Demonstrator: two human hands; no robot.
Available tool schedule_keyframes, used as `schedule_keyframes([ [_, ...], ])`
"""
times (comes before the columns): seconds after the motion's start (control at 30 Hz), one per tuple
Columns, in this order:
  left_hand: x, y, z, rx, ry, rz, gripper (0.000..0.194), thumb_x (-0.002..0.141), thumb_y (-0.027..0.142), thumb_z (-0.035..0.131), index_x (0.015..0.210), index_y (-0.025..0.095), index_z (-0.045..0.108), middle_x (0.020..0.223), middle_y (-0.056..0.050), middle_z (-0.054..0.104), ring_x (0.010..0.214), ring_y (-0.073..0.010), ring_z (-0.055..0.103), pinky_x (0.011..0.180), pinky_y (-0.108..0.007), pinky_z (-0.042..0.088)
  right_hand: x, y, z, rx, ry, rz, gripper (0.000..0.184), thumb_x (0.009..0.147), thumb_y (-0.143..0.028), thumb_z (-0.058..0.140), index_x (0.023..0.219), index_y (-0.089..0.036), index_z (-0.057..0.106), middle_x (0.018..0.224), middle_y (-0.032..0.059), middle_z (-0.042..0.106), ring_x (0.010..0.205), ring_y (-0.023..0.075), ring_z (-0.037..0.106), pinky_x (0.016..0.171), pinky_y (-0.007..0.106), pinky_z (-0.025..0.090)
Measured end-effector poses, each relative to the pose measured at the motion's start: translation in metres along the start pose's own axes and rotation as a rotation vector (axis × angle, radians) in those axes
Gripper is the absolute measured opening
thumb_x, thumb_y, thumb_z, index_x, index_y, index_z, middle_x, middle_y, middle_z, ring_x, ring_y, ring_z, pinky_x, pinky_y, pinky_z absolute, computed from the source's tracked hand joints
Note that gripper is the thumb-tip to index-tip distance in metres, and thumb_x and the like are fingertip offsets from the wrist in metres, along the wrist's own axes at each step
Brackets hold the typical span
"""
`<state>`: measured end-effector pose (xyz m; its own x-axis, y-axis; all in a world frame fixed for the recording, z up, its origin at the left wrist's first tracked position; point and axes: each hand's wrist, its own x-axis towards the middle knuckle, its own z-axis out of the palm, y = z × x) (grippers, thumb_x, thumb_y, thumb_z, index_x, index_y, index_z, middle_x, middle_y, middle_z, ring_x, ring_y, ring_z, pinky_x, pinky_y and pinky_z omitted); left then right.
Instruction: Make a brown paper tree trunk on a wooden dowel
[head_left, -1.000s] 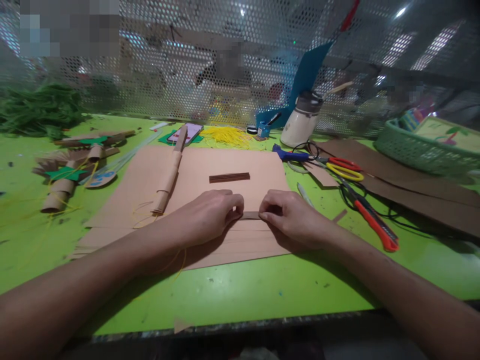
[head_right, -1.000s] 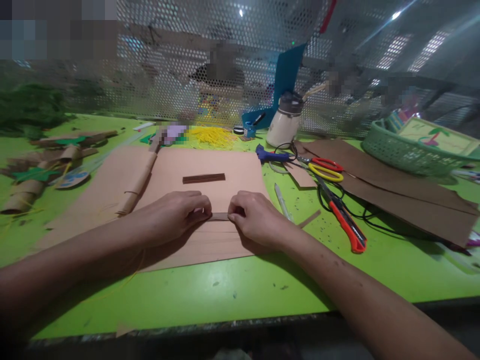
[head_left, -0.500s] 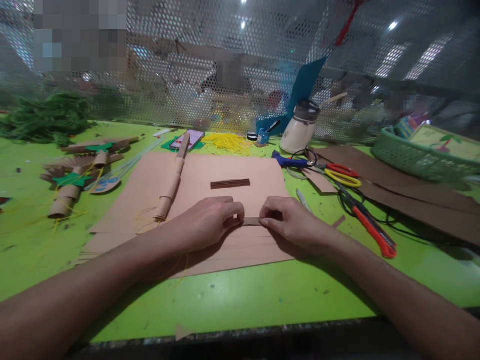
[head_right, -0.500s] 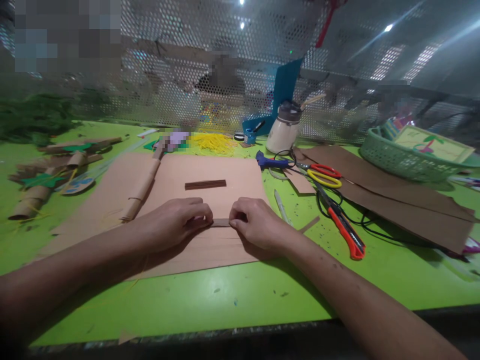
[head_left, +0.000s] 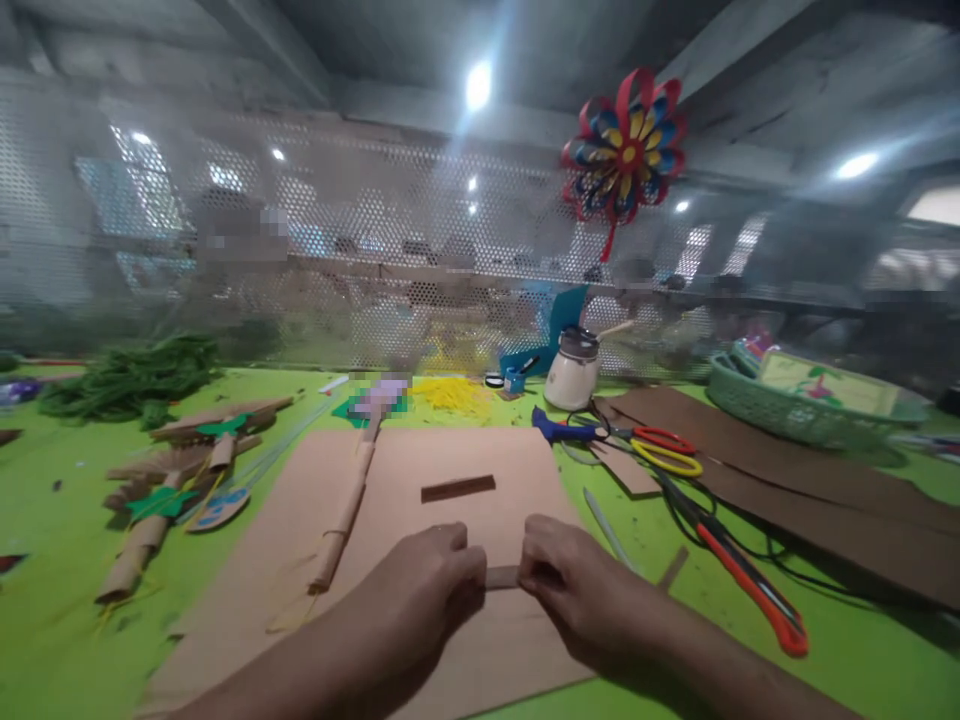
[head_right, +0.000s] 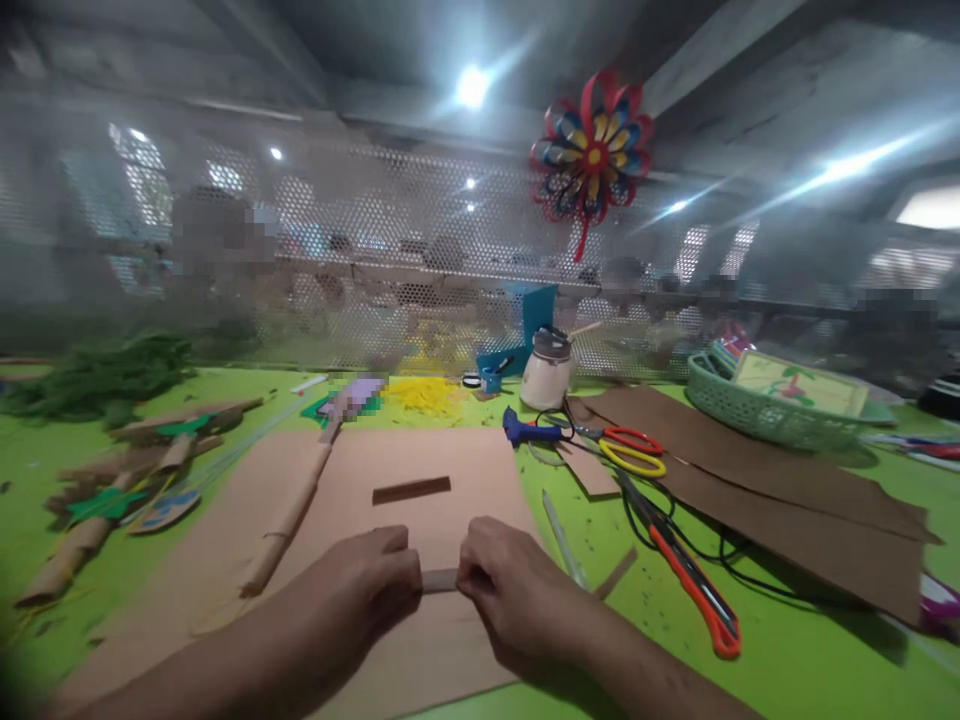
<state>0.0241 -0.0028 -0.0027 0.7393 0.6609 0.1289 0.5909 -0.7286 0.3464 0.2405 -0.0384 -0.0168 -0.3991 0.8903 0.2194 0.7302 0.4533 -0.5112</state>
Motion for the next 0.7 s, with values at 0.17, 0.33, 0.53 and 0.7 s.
schedule_keyframes([
  [0.17,0.000,-0.002,0.006,0.040,0.066,0.079,0.019,0.091,0.018,0.051,0.073,0.018,0.058,0.083,-0.004,0.056,0.073,-0.0156,0.049,0.060,-0.028,0.033,-0.001,-0.001,0.002,0.004,0.036,-0.020,0.021,0.086,-0.004,0.051,0.070,-0.017,0.051,0.083,0.0021,0.054,0.081,0.0145,0.052,0.068,0.025,0.039],
  [0.33,-0.001,-0.010,0.015,0.141,0.112,0.205,0.017,0.093,0.020,0.047,0.087,0.024,0.062,0.077,-0.003,0.053,0.070,-0.0176,0.046,0.057,-0.031,0.028,-0.002,-0.003,0.004,-0.085,0.016,-0.068,0.020,0.095,-0.018,0.048,0.089,-0.020,0.067,0.085,0.0037,0.054,0.080,0.0156,0.051,0.065,0.026,0.037],
  [0.53,-0.005,-0.012,0.015,0.199,0.153,0.262,0.023,0.091,0.017,0.048,0.105,0.028,0.062,0.079,-0.004,0.053,0.070,-0.0190,0.047,0.059,-0.032,0.033,-0.006,-0.003,0.004,-0.282,0.017,-0.203,0.027,0.097,-0.025,0.047,0.114,-0.035,0.066,0.081,0.0026,0.049,0.075,0.0167,0.045,0.061,0.030,0.028],
  [0.7,-0.005,-0.008,0.013,0.219,0.148,0.288,0.028,0.091,0.015,0.046,0.114,0.026,0.059,0.078,-0.004,0.052,0.070,-0.0188,0.046,0.060,-0.031,0.037,-0.009,-0.004,0.001,-0.320,0.022,-0.228,0.030,0.096,-0.021,0.048,0.119,-0.034,0.063,0.081,0.0027,0.050,0.074,0.0166,0.043,0.061,0.029,0.028],
])
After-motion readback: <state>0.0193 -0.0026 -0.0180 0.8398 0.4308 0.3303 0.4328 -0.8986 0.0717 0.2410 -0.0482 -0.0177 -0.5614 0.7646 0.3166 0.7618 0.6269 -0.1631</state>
